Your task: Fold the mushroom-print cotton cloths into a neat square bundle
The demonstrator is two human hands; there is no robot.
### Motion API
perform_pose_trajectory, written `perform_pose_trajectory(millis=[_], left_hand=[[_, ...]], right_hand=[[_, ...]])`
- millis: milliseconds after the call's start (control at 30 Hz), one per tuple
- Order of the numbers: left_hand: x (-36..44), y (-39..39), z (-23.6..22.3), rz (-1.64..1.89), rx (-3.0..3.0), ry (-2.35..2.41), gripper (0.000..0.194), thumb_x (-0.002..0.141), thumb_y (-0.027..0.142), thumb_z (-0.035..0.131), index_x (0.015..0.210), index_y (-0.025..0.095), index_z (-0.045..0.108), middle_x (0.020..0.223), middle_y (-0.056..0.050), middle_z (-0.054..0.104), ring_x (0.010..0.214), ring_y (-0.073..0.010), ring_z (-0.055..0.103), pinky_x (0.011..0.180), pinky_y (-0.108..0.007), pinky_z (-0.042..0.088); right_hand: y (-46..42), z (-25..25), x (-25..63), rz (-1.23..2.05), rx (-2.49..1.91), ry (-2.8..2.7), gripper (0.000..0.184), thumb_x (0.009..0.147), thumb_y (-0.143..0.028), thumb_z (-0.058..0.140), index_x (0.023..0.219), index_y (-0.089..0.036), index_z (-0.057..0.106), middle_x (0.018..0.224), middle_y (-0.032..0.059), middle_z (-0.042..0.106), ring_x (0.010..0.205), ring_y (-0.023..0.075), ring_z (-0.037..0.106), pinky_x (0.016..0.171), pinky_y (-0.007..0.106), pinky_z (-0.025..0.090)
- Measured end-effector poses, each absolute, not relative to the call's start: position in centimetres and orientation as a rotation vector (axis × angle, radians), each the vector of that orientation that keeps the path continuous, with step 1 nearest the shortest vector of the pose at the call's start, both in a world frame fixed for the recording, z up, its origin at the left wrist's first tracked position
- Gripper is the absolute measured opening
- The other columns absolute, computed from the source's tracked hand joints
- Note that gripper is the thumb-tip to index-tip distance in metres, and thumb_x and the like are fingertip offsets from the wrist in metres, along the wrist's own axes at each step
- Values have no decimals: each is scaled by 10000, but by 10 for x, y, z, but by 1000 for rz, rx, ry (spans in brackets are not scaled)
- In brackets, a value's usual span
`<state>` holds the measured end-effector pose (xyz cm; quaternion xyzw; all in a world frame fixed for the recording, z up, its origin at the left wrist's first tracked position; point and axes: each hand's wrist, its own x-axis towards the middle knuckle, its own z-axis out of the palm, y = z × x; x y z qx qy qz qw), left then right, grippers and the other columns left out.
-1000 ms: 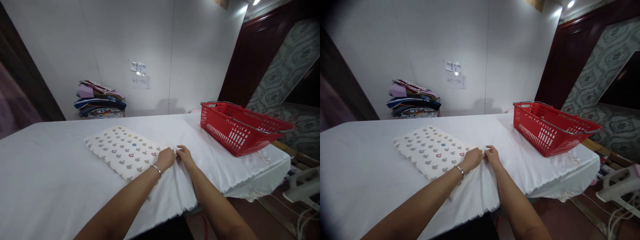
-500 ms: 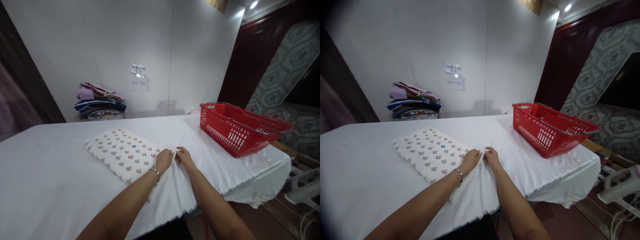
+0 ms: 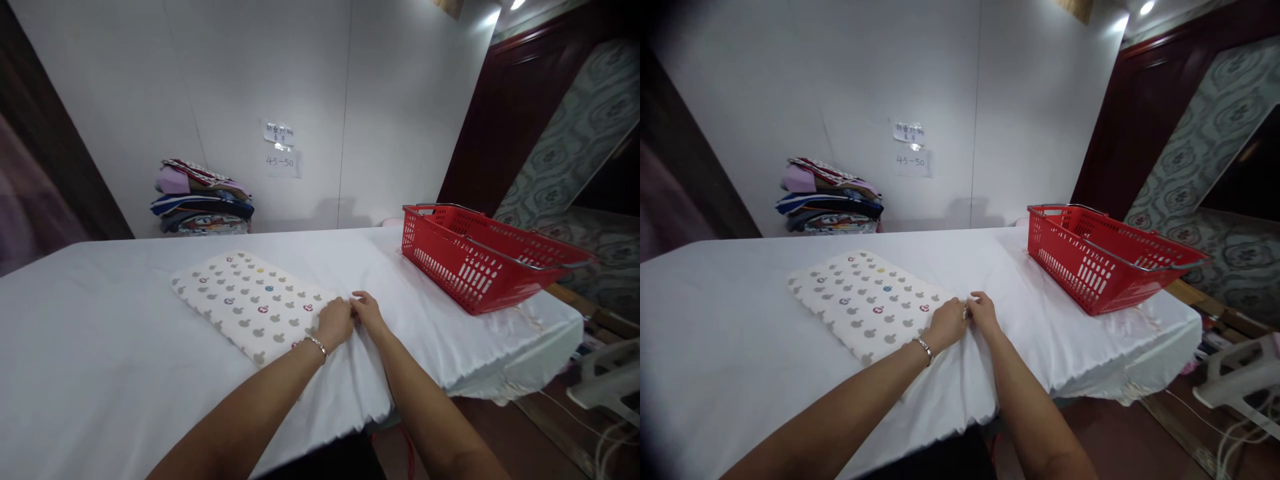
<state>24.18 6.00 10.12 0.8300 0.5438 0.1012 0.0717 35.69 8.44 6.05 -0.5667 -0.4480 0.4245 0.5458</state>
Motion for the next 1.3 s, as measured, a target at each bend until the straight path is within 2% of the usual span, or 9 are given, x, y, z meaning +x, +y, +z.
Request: perform_pose_trajectory(millis=[200,300,467,633,767,900,1000,1167,1300], left_hand=[[235,41,96,309,2572,1608,411,749,62,465,1151,150,471,1090,-120,552,1025,-251,508,836,-359,411],[229,31,94,289,2639,1541,421,766,31,427,1176,123,451,1101,-133,557,1037,-258,501,881,-389,387],[219,22,87,301,2698,1410,436,794,3,361,1196,133,467,1207,-120,537,1095,-223,493,950,-362,359],[208,14,81,318,2735,1314,523,788,-3,335,1294,107,406,1362,-130,441,1240,-204,410,1030,-352,317],[191,0,85,305,2718,1314,515,815,2,300,1304,123,409,1365,-118,449,1275,-187,381,1067,-353,280],[174,-15,92,209,2653,1470,509,823,3,313,1296,150,427,1320,-116,493,1237,-219,427,1014,-376,348],[168,-22,91,129,2673,1546,530,820,4,339,1318,171,410,1344,-129,462,1271,-270,381,985,-435,368],[170,-26,80,30,2787,1564,535,805,-5,355,1320,122,419,1364,-189,422,1283,-348,345,939,-500,390],[166,-28,74,74,2791,1586,554,788,-8,359,1326,108,421,1375,-203,408,1289,-355,337,952,-513,376]], right_hand=[[96,46,361,942,-1362,-1087,293,623,-327,568,865,-164,551,458,-84,483,427,107,475,440,219,378],[101,43,364,893,-1396,-1128,252,612,-304,566,825,-169,565,449,-81,487,423,108,470,447,221,369],[101,50,370,799,-1465,-1223,169,602,-239,579,757,-178,606,453,-70,502,444,110,469,461,215,336],[99,58,375,716,-1509,-1329,125,613,-215,590,730,-195,631,487,-61,523,484,113,483,487,214,325],[98,59,376,703,-1539,-1375,119,644,-227,570,742,-195,630,501,-53,539,489,117,496,498,218,334],[98,56,377,701,-1569,-1397,89,650,-226,553,694,-193,623,502,-47,537,482,116,486,495,221,332],[98,54,377,706,-1578,-1416,87,642,-218,549,670,-193,627,499,-43,543,484,116,483,495,219,325],[96,57,377,674,-1587,-1454,99,646,-215,535,632,-199,631,527,-32,559,520,125,488,513,227,324],[90,63,376,643,-1591,-1508,99,648,-216,542,615,-204,635,557,-25,583,560,134,502,546,232,331]])
